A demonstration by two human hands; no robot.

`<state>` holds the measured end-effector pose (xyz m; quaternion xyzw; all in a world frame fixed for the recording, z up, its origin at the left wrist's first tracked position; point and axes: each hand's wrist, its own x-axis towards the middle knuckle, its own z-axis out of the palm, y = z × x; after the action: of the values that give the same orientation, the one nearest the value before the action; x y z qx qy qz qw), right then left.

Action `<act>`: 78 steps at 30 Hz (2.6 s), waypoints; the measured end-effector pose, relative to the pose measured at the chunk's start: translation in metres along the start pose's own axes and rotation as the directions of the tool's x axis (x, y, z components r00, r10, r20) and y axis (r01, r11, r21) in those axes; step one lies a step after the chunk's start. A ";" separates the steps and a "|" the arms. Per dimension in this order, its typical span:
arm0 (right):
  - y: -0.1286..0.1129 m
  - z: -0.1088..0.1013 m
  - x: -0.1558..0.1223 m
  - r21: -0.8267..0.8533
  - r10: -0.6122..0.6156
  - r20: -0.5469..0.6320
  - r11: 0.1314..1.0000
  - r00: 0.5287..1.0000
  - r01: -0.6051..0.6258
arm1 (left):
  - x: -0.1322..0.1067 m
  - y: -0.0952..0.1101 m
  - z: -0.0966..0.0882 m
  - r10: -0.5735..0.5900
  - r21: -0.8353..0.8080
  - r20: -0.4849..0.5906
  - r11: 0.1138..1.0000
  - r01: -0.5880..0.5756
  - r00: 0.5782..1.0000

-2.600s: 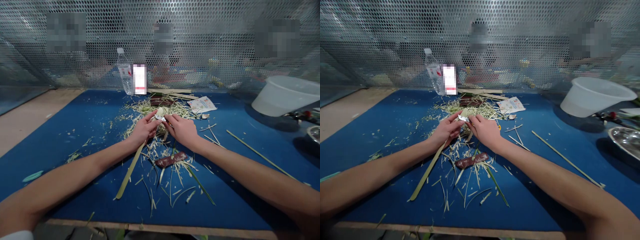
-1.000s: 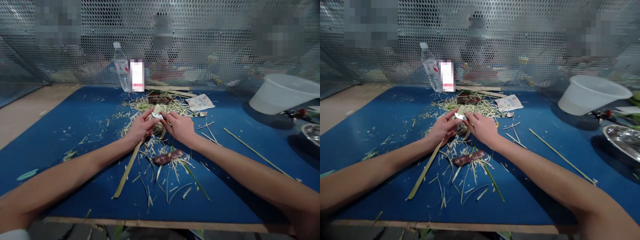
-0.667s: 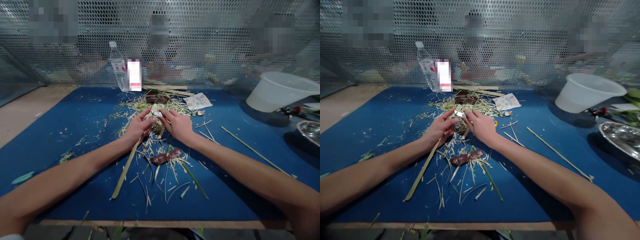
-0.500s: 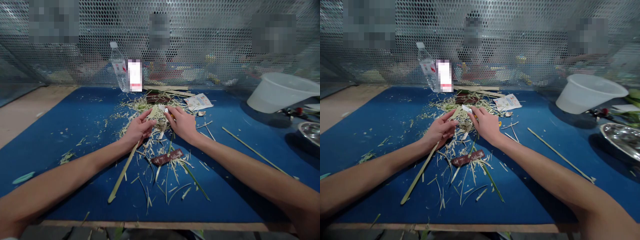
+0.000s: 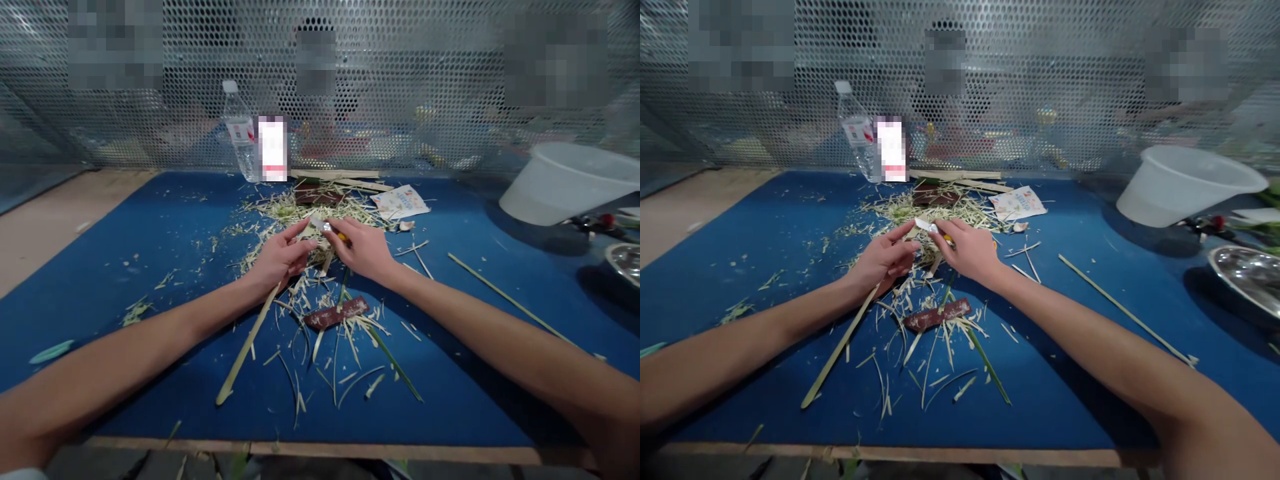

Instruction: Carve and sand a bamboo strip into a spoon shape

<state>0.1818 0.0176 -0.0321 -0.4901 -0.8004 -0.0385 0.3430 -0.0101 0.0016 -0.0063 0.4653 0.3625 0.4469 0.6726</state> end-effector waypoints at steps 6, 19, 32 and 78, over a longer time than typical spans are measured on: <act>-0.001 -0.003 0.000 0.026 -0.022 -0.001 0.999 1.000 0.022 | -0.001 0.000 0.001 0.009 0.006 0.002 1.000 -0.009 1.000; 0.008 0.002 0.003 -0.040 0.102 -0.042 0.994 0.994 -0.104 | -0.003 0.000 0.002 -0.004 0.010 0.015 1.000 0.004 1.000; 0.000 -0.006 -0.003 0.047 -0.134 0.101 0.990 0.986 0.129 | 0.003 -0.002 -0.003 0.027 0.013 0.029 1.000 -0.028 0.999; 0.000 -0.006 -0.003 -0.010 -0.092 -0.003 0.996 0.996 0.092 | 0.005 -0.011 -0.006 0.069 0.092 0.000 0.993 -0.068 0.998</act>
<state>0.1854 0.0128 -0.0293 -0.4542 -0.8215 -0.0588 0.3397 -0.0109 0.0066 -0.0192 0.5070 0.3677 0.4534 0.6342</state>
